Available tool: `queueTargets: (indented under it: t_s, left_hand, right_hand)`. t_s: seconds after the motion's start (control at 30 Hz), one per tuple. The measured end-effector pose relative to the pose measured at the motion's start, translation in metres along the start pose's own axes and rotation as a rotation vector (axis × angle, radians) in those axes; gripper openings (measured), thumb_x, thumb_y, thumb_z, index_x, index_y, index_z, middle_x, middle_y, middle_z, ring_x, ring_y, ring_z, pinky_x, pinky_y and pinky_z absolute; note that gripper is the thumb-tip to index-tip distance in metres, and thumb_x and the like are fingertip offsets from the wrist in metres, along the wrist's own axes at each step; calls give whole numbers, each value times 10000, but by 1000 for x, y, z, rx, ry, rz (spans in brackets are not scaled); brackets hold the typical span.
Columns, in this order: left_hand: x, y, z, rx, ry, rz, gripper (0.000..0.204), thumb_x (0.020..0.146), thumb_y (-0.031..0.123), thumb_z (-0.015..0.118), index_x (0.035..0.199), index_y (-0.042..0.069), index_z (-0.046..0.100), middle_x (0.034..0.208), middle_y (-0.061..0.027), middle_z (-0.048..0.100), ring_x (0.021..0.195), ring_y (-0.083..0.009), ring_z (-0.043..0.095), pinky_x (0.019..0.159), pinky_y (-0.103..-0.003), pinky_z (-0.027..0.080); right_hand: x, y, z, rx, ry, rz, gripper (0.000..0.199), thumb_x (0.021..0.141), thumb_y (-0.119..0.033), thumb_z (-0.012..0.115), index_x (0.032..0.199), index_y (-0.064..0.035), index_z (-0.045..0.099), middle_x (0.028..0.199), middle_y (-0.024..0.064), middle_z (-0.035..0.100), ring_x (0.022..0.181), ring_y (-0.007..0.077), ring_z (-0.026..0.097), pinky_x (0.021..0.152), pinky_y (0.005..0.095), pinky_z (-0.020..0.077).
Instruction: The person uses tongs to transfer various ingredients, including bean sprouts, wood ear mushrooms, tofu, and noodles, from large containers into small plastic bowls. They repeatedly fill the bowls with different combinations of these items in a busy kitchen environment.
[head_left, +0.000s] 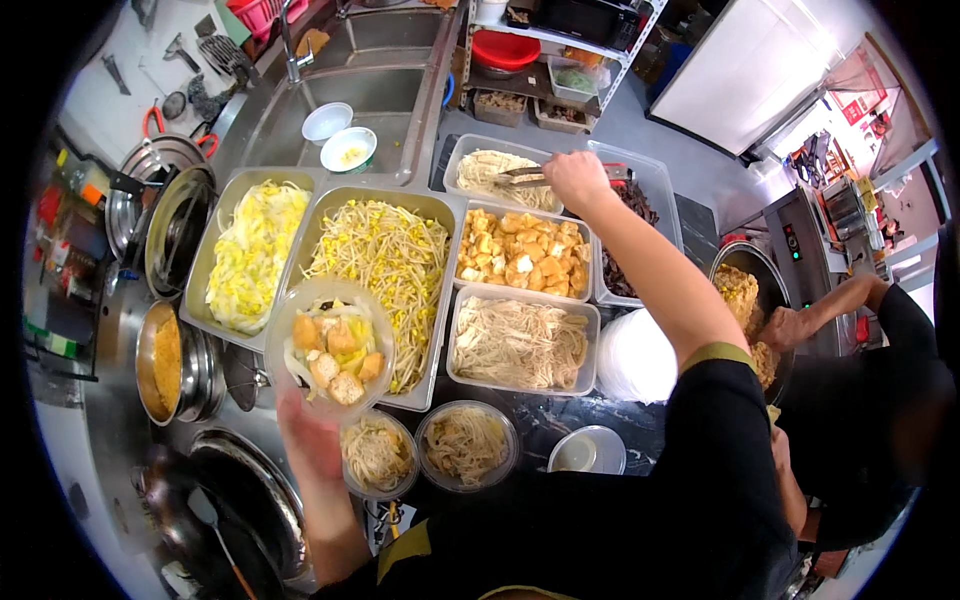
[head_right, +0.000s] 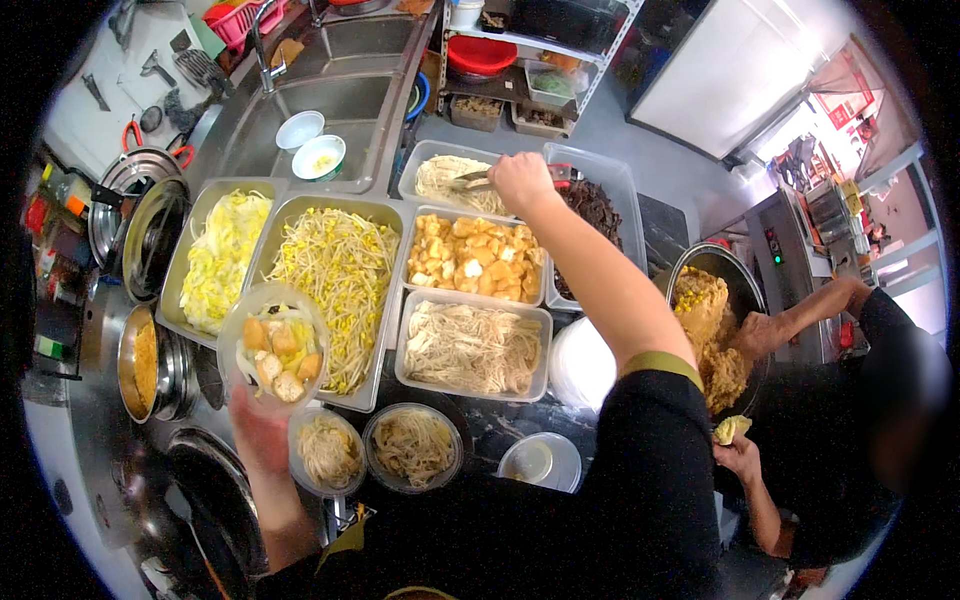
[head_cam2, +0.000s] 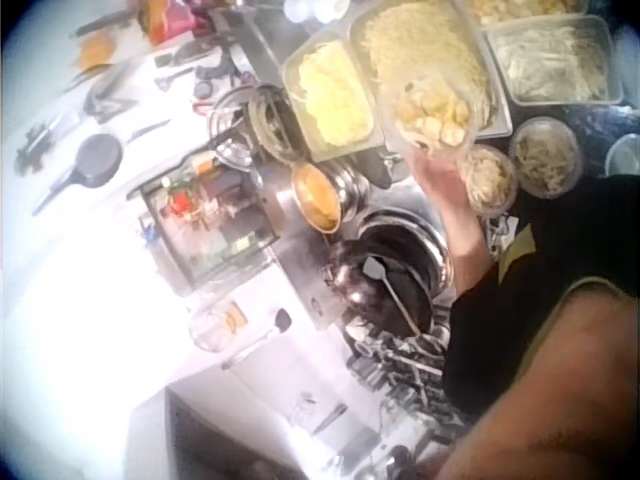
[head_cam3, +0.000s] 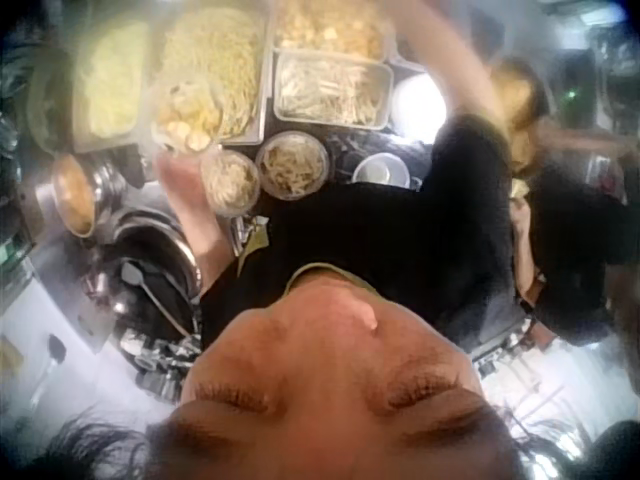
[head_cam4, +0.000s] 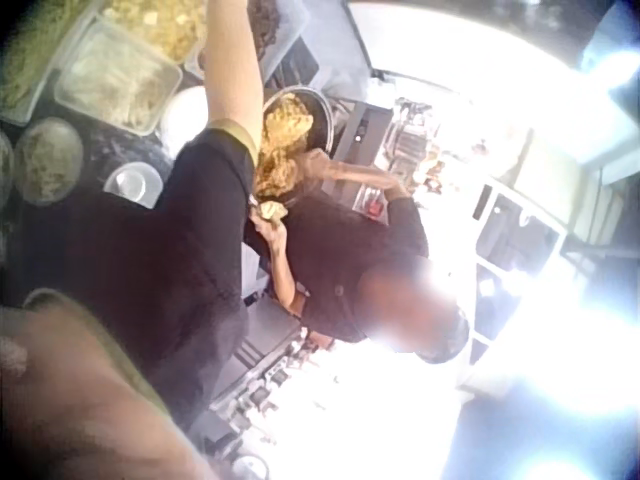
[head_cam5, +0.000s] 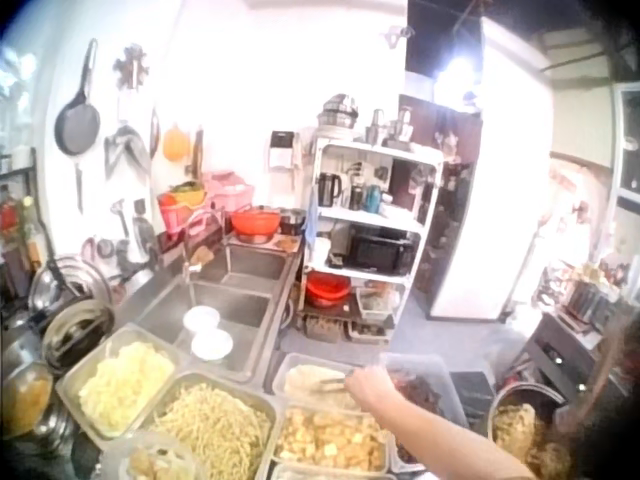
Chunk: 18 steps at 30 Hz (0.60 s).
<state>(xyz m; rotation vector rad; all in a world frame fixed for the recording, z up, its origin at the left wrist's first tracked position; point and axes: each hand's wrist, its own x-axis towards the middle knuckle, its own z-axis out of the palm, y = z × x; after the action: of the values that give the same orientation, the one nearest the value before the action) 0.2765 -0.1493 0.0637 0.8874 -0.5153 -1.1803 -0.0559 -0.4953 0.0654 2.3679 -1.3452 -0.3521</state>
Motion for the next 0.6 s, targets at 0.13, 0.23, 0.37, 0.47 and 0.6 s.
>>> queueTargets:
  t_s: [0.13,0.23,0.37,0.47,0.6]
  left_hand:
    - [25,1,22,68,-40,-23,699,959,400,489,1519,61,242,1545,-133,314,1405,-320,349,1139,-517,314]
    - [41,-5,30,-39,-64,-50,648,971,349,466,1501,35,265,1524,-136,348,1389,-310,375,1132,-516,333]
    - [49,-11,36,-61,-15,-54,619,968,299,467,1488,21,280,1501,-133,385,1368,-309,403,1119,-516,355]
    - [50,-15,42,-63,-7,-53,612,962,289,481,1482,23,296,1492,-131,399,1362,-309,410,1112,-513,365]
    - [51,-18,43,-76,-40,-67,611,954,293,501,1470,22,319,1489,-136,403,1360,-310,413,1108,-506,372]
  right_hand:
    - [-32,28,-34,105,58,102,108,821,-188,670,900,-136,721,886,92,720,856,279,710,716,395,554]
    - [-50,43,-59,199,161,187,193,761,-262,753,889,-125,711,841,94,713,820,280,706,697,391,551]
    - [-52,42,-82,207,259,238,228,751,-292,771,897,-130,705,815,91,710,801,276,705,689,390,552]
    - [-46,24,-93,236,126,316,405,754,-387,767,1101,-186,713,884,92,718,872,264,700,736,397,554]
    - [-14,23,-37,149,-89,214,509,697,-437,808,1096,-142,693,966,86,718,910,270,701,744,397,561]
